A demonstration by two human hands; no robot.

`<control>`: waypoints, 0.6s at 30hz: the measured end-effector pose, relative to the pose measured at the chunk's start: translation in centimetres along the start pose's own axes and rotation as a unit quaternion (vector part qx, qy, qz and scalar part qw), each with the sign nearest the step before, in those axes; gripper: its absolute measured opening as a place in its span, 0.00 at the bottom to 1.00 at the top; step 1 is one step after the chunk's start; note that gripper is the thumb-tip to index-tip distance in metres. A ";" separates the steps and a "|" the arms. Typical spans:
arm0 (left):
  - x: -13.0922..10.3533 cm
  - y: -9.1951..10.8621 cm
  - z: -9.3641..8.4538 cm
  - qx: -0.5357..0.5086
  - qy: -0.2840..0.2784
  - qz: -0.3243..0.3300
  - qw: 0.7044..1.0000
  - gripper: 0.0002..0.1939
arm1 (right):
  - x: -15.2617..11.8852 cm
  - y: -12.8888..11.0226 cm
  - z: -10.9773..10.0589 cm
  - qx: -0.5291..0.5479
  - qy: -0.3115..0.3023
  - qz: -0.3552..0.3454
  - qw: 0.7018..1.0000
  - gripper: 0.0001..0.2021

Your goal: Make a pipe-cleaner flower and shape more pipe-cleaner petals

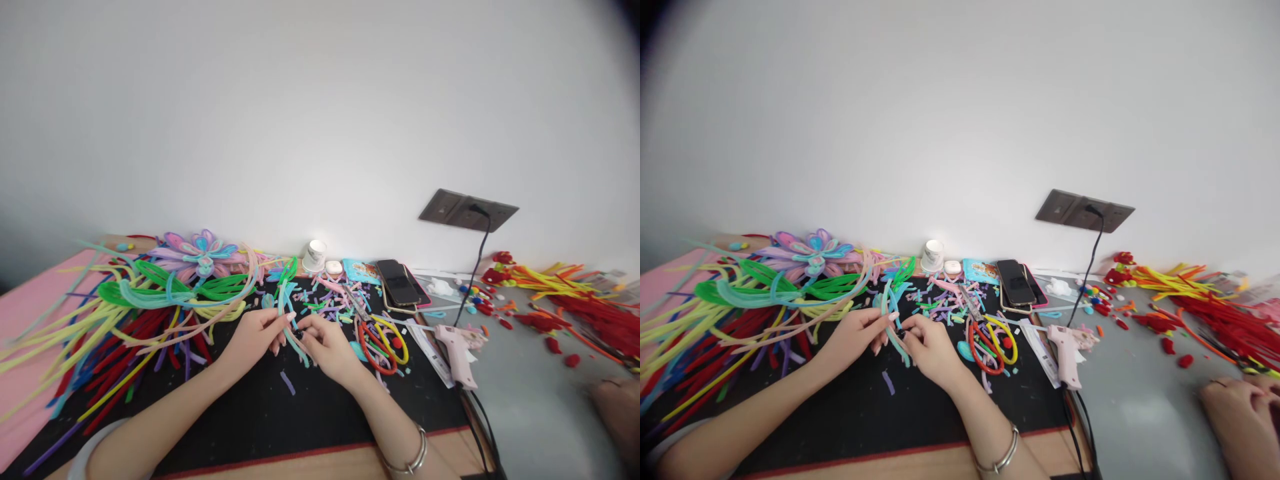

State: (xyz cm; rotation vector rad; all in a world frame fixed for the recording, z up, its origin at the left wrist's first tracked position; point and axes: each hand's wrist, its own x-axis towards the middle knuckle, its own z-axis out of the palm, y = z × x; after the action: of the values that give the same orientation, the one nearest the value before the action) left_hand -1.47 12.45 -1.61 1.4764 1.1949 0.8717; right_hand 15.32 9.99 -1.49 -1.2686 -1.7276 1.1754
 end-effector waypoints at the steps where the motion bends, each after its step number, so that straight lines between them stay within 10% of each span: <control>1: 0.0 0.0 0.0 -0.002 0.000 0.002 1.000 0.20 | 0.0 0.1 0.0 -0.009 0.001 -0.006 1.000 0.06; 18: 0.0 -0.4 0.1 0.003 -0.023 0.008 1.000 0.20 | -0.1 -0.1 0.0 -0.015 -0.026 -0.009 1.000 0.04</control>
State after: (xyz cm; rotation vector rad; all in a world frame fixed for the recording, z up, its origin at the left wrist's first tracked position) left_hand -1.47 12.38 -1.99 1.5059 1.1538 0.8403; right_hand 15.29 9.88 -1.41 -1.2473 -1.7956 1.1856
